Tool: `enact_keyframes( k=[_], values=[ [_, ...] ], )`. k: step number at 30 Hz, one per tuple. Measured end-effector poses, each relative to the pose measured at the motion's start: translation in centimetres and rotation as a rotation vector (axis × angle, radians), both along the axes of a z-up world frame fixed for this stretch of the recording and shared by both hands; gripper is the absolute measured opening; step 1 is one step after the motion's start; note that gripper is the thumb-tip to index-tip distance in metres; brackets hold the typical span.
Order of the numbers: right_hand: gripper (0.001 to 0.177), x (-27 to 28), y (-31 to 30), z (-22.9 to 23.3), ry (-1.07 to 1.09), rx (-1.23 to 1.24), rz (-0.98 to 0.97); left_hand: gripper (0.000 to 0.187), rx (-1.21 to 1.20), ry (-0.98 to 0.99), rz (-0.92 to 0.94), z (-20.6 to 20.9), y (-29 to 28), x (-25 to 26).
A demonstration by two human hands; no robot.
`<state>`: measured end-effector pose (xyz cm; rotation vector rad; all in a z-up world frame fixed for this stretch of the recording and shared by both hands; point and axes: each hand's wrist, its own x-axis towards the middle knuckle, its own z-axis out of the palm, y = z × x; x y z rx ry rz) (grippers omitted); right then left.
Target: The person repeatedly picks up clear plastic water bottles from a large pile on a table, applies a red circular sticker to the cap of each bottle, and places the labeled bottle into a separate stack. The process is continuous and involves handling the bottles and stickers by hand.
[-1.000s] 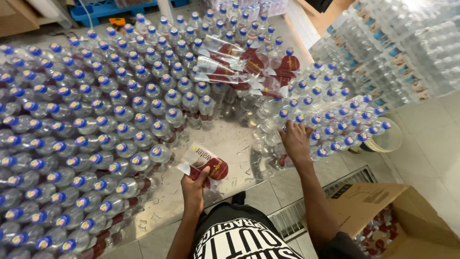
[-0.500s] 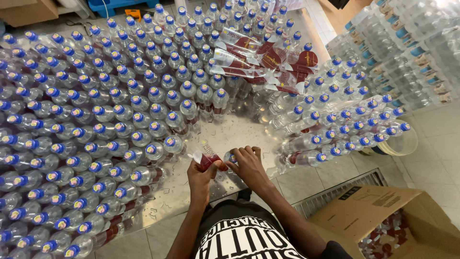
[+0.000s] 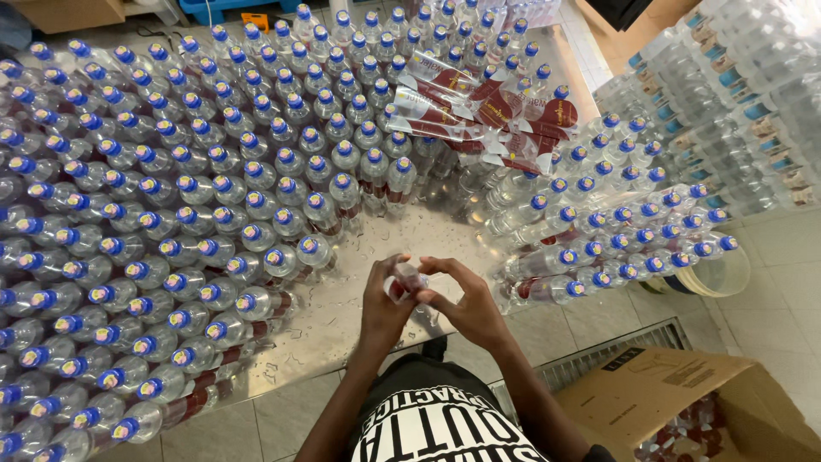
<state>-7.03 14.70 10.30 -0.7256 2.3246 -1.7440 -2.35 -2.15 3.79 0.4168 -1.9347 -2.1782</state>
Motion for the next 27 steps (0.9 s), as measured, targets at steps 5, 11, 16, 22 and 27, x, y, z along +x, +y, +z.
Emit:
enact_keyframes(
  k=[5,11,16,22,27],
  values=[
    [0.022,-0.5,-0.4,-2.0,0.036,-0.067,-0.122,0.086,-0.241,0.096,-0.078,0.0,1.2,0.7],
    [0.026,-0.6,1.3,-2.0,-0.007,-0.034,-0.209,0.116,0.037,0.112,-0.036,-0.4,-0.3,2.5],
    [0.043,0.1,2.3,-2.2,-0.025,-0.080,-0.087,0.060,0.640,-0.206,-0.141,0.3,-1.3,2.8],
    [0.050,0.1,3.3,-4.7,-0.048,-0.082,-0.058,0.055,0.640,-0.206,-0.149,-0.7,-0.1,2.3],
    [0.060,0.4,3.3,-4.6,-0.037,-0.079,-0.029,0.050,0.607,-0.210,-0.070,-0.5,-0.2,2.2]
  ],
)
